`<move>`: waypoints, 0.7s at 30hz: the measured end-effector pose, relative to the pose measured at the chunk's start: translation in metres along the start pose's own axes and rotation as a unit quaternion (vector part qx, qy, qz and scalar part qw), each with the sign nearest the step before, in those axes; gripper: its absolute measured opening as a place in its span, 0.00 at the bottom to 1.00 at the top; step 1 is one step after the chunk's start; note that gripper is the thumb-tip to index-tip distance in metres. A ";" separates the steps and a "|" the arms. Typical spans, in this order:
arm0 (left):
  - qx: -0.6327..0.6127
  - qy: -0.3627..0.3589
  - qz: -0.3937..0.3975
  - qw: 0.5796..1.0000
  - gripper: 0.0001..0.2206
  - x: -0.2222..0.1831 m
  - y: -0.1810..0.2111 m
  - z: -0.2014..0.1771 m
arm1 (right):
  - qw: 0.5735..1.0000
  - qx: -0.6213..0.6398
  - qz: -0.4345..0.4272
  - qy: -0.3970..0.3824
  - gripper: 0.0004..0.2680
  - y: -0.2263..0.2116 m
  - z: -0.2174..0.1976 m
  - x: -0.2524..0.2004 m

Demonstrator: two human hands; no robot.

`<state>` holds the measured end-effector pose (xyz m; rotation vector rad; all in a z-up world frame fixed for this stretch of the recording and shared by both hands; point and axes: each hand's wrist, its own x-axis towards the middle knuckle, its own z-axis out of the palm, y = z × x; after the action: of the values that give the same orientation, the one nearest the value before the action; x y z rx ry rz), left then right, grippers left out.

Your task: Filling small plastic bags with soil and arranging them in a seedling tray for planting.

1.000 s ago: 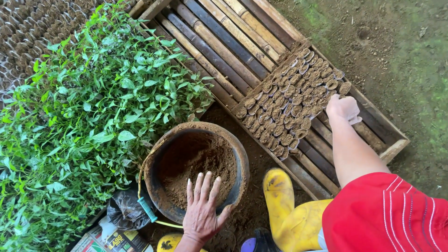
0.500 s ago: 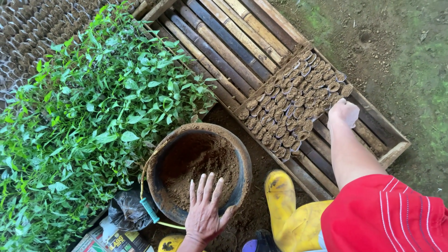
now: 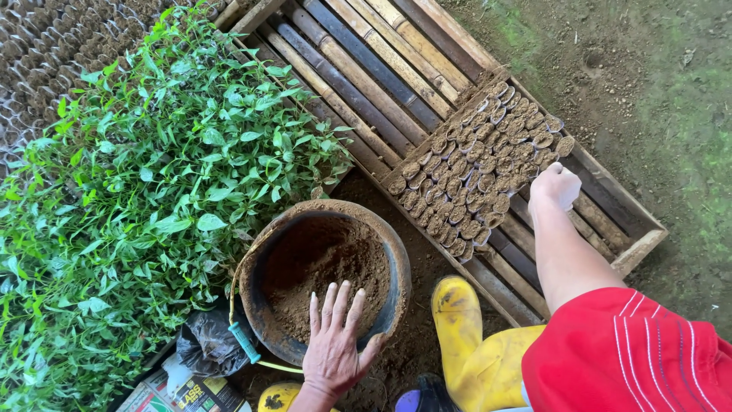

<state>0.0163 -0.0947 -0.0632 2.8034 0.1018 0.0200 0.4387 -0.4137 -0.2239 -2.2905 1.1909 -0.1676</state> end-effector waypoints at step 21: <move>-0.064 0.088 0.023 0.994 0.26 -0.017 0.006 -0.012 | 0.788 0.128 -0.537 -0.271 0.06 -0.169 -0.160 -0.229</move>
<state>-0.0008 -0.0977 -0.0502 2.6694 0.0762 0.2751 0.3674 -0.2218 0.0302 -2.2436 -0.4797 -0.0563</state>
